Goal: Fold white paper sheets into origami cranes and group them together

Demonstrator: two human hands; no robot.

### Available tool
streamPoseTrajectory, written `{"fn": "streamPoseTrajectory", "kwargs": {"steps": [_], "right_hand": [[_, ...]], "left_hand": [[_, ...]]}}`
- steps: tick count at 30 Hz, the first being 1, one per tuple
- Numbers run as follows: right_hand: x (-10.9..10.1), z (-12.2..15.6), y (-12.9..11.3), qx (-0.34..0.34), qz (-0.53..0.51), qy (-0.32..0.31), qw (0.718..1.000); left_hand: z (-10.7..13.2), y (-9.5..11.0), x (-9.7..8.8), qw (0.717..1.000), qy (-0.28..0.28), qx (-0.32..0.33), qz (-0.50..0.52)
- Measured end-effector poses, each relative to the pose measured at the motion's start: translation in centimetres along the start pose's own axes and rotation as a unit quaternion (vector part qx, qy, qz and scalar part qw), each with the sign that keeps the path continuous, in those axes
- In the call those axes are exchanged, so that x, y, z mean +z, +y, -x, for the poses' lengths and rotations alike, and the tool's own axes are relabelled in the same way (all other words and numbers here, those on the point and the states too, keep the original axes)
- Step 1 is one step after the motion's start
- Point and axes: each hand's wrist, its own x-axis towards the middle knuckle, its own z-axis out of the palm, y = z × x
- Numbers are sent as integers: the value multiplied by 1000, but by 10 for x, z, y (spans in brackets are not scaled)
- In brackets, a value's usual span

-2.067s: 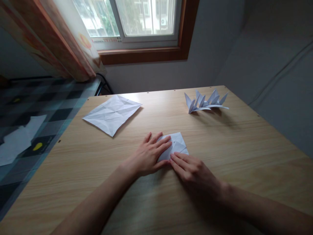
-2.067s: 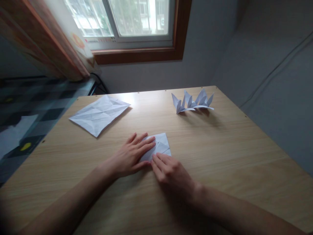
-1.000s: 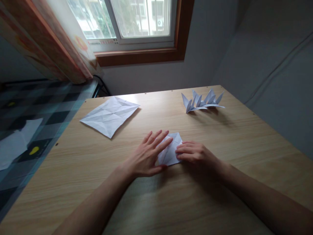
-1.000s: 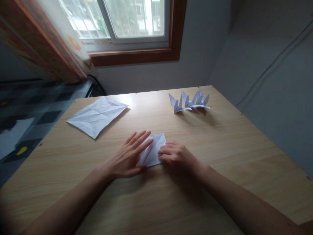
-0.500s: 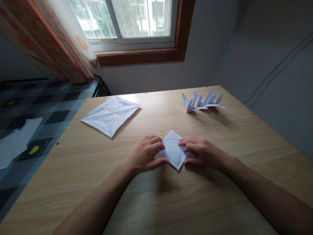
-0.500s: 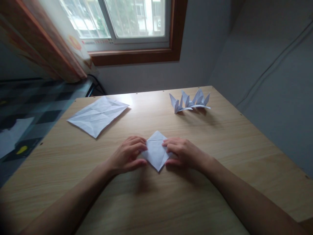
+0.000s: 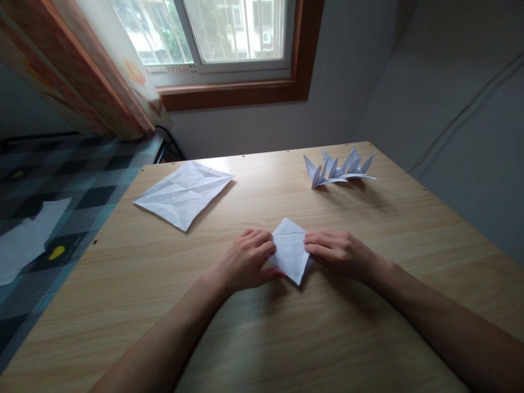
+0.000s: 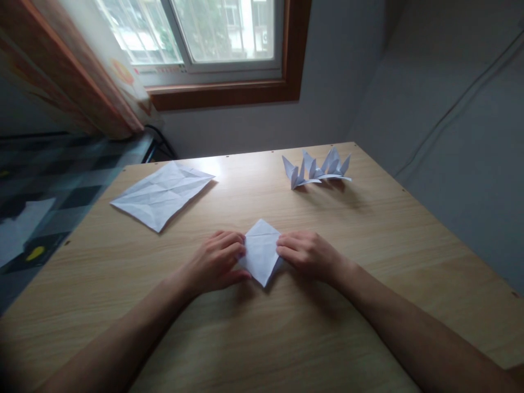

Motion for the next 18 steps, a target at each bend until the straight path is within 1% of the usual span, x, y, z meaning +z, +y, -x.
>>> {"fn": "streamPoseTrajectory", "kwargs": {"steps": [2, 4, 9, 13, 16, 18], "right_hand": [[1, 0, -1, 8, 17, 18, 1000], [3, 0, -2, 36, 19, 41, 998], [7, -2, -4, 85, -9, 70, 994], [11, -5, -1, 111, -33, 115, 987], [12, -7, -2, 131, -56, 131, 981], [9, -8, -9, 158, -34, 150, 975]], "left_hand": [[0, 0, 0, 1000, 9, 7, -7], [0, 0, 1, 1000, 18, 11, -23], [1, 1, 2, 996, 31, 24, -78], [-1, 6, 0, 990, 32, 39, -135], [0, 8, 1, 984, 38, 28, -169], [0, 8, 2, 981, 51, 16, -188]]}}
